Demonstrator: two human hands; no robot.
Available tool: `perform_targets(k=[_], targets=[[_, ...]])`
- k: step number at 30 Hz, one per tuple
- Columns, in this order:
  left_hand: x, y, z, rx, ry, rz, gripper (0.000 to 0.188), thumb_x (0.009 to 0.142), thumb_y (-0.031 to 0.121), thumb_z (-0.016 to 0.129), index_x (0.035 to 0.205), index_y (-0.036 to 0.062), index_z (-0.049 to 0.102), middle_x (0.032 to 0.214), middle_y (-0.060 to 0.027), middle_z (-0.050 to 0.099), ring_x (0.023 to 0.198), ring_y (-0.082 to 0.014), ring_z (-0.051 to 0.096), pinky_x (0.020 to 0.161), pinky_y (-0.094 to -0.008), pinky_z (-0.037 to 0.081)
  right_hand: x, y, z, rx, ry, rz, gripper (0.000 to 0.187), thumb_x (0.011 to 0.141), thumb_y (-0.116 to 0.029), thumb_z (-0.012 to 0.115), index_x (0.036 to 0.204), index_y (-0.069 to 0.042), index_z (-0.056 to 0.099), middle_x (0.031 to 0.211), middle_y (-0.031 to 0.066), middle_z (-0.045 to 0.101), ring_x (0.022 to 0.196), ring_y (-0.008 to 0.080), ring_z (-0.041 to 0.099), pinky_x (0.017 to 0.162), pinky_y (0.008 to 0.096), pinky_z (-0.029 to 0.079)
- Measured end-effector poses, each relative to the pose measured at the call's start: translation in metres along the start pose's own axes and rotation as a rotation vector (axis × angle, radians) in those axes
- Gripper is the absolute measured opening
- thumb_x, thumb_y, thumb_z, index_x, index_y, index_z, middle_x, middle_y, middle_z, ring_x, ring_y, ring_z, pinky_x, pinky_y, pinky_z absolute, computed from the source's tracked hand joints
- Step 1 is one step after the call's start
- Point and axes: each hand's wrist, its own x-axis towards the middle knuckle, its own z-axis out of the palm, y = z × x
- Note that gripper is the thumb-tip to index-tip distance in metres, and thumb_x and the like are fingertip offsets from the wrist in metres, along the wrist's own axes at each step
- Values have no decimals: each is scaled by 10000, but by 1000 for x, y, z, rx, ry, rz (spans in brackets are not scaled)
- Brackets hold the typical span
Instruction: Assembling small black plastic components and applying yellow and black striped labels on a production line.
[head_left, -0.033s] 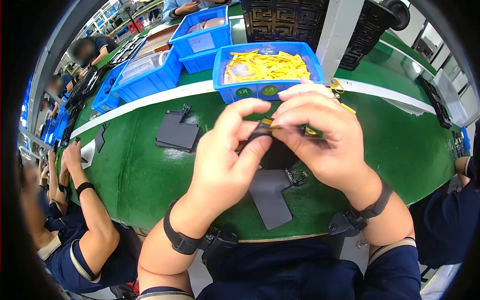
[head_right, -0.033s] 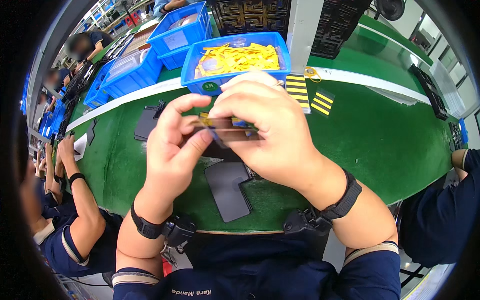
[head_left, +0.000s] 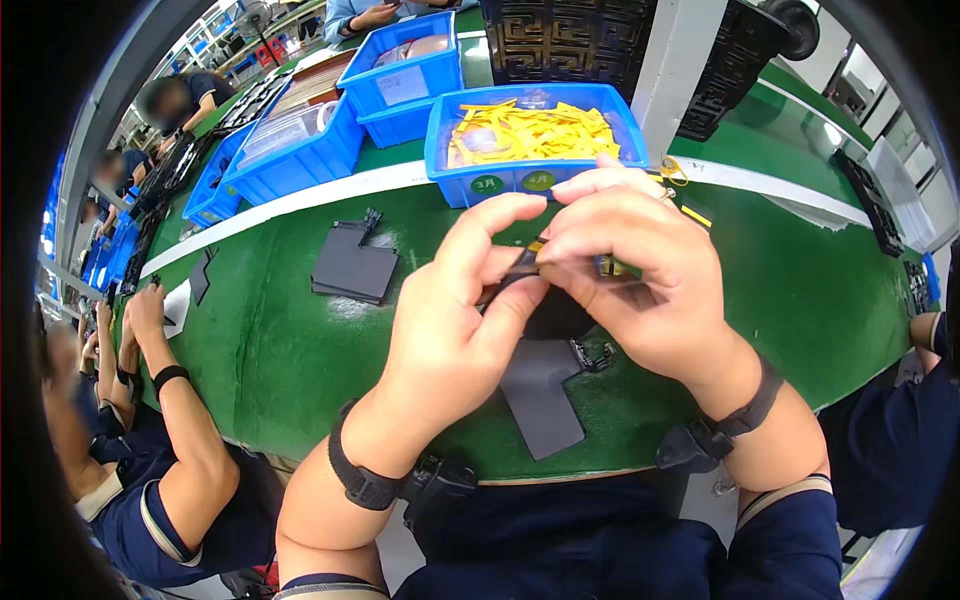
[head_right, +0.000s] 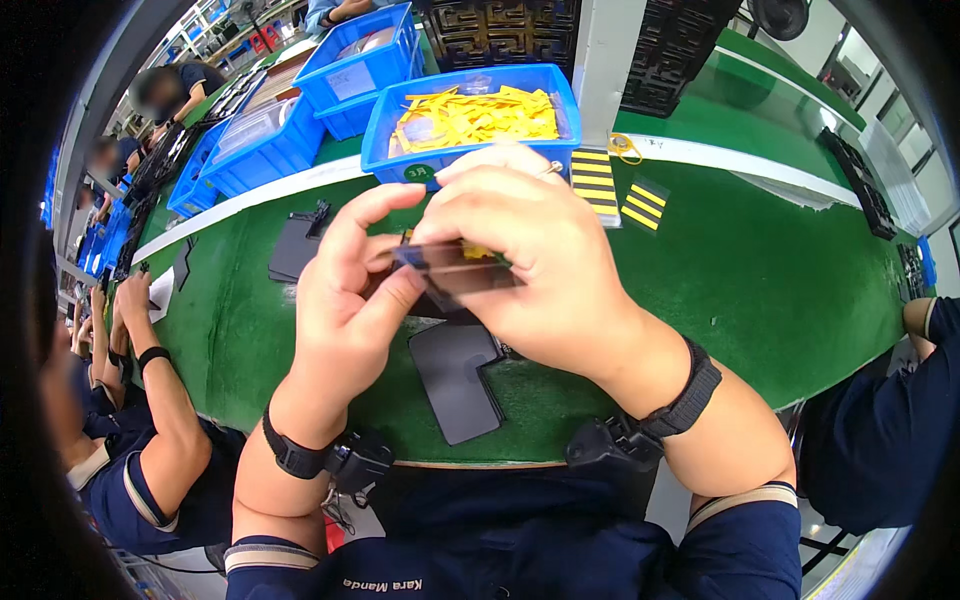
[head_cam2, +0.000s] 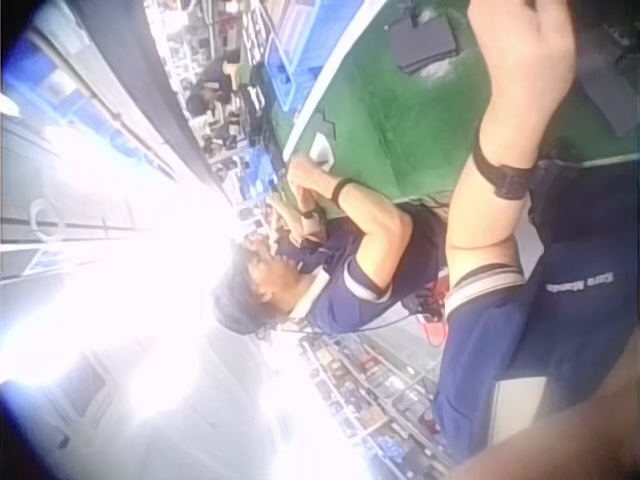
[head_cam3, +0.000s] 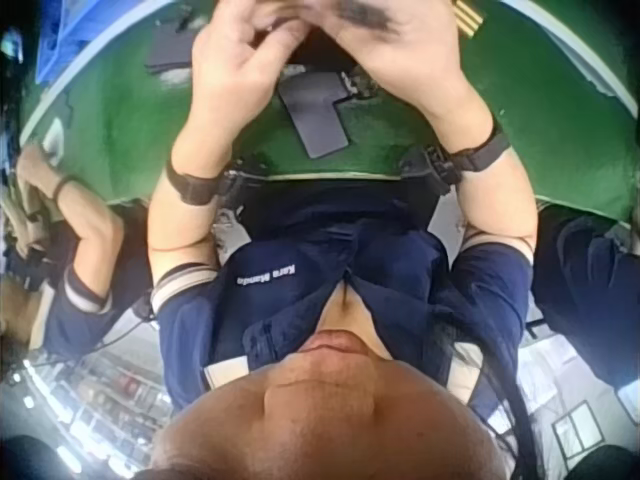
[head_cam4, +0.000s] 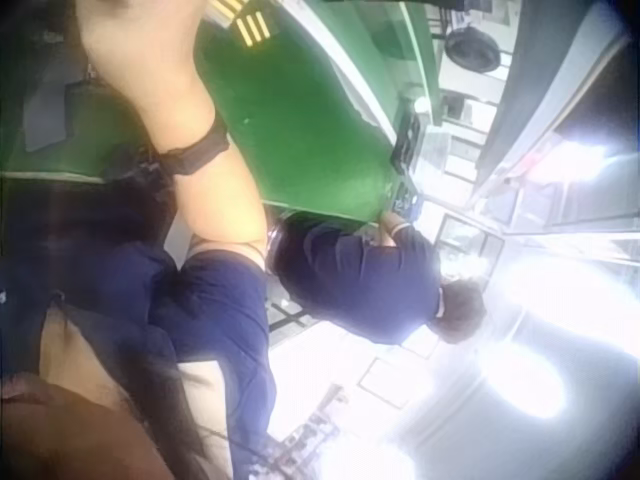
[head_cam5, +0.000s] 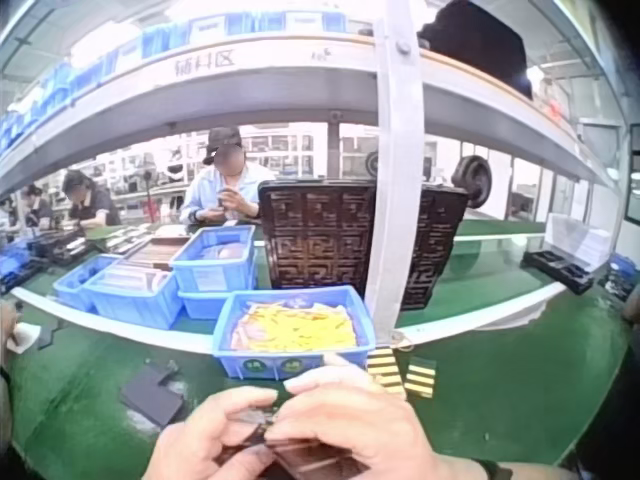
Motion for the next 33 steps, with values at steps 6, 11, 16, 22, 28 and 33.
perform_targets(k=[6,11,16,22,28,33], targets=[[4,-1,-2,-363,40,-132,295,874,-14,523,1164,-31,468,1011,-106,637,909,-115,588,802,-232,463,-3,2,-3,-91,152,101,138,768,11,668,896,0,619,875,78,643,888,205,607,898,377,432],[5,-1,-1,-399,60,-144,285,871,-5,524,1147,-28,461,1026,-128,633,923,-140,607,821,-250,474,-8,6,15,289,236,407,173,759,4,661,923,22,611,879,93,638,807,186,594,736,279,466],[2,0,6,-246,138,-91,292,867,0,551,1145,-42,473,973,-106,652,848,-79,586,728,-203,483,-11,6,23,79,294,286,150,693,-17,695,825,-11,623,767,111,611,715,258,589,646,329,470],[1,-5,7,-140,193,-61,282,858,11,570,1124,-38,491,925,-94,669,794,-52,582,682,-199,489,-5,5,19,-23,393,167,132,682,-14,698,783,-31,614,713,85,597,679,247,570,619,325,454],[0,-2,11,-103,198,-38,271,848,11,583,1106,-23,506,890,-89,675,749,-53,591,638,-210,495,-6,7,21,-36,312,118,125,669,-3,686,756,-27,600,679,83,564,650,251,542,593,339,435],[-1,-9,9,104,237,154,245,835,-7,584,1074,-9,528,862,-113,672,724,-74,604,621,-222,499,-5,-1,17,-113,131,149,193,677,5,702,843,30,608,793,105,600,702,192,582,656,277,463]])
